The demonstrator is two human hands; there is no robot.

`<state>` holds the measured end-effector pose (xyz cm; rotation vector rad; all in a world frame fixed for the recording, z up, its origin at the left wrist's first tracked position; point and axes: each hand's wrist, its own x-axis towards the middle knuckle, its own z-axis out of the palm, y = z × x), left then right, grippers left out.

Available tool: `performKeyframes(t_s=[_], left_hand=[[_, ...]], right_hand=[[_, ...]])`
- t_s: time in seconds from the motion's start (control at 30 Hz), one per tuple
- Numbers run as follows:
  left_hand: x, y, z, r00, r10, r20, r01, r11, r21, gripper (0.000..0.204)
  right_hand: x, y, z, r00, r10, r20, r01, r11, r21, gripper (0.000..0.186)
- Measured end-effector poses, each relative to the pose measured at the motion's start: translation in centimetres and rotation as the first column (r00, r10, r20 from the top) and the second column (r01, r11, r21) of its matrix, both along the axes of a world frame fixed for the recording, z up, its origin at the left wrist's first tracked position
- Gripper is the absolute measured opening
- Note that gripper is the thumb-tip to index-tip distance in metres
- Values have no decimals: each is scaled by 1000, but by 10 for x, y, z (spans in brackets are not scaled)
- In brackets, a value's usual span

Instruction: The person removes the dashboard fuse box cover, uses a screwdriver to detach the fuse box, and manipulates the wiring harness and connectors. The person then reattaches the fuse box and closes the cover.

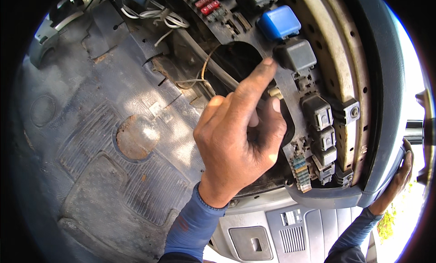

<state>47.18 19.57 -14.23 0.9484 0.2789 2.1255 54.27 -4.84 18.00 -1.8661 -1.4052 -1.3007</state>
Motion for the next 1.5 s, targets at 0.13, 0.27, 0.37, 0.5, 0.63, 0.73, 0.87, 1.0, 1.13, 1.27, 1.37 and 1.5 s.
performKeyframes(t_s=[0.13,0.27,0.37,0.5,0.63,0.73,0.87,1.0,1.13,1.27,1.37,1.5], left_hand=[[2,-2,-3,1000,-13,21,13,1000,18,49],[-3,-8,-4,999,-46,-11,46,998,36,71],[-8,-9,-5,992,-117,-45,118,993,16,74],[-11,-10,-4,984,-168,-59,167,986,-16,80],[1,-11,-3,986,-167,-23,167,986,-14,86],[0,-15,-1,974,-225,-9,225,974,-39,88],[-2,-16,2,970,-243,-27,241,969,-47,88],[-4,-16,2,968,-249,-34,246,967,-63,87],[-6,-18,4,963,-268,-42,263,961,-86,87],[-4,-22,9,958,-288,7,288,955,-68,87],[-5,-25,12,950,-312,15,312,947,-79,87],[-3,-26,10,941,-338,22,339,938,-80,90]], right_hand=[[5,-3,12,995,-66,71,66,998,7,58],[6,-3,4,1000,-16,-16,17,999,44,60],[8,-5,6,999,-33,21,32,999,28,59],[18,-20,22,976,-74,203,90,993,-72,55],[20,-21,17,991,-33,133,45,995,-88,56],[28,-37,41,932,-93,351,178,959,-219,57],[27,-43,52,916,-138,376,228,952,-204,54],[2,4,3,982,-36,186,42,999,-30,69],[5,2,6,979,-22,203,29,999,-30,67],[11,-5,12,979,-35,201,46,998,-49,61],[19,-13,18,980,-45,193,60,996,-69,57],[27,-25,33,979,-62,196,84,991,-107,53]])
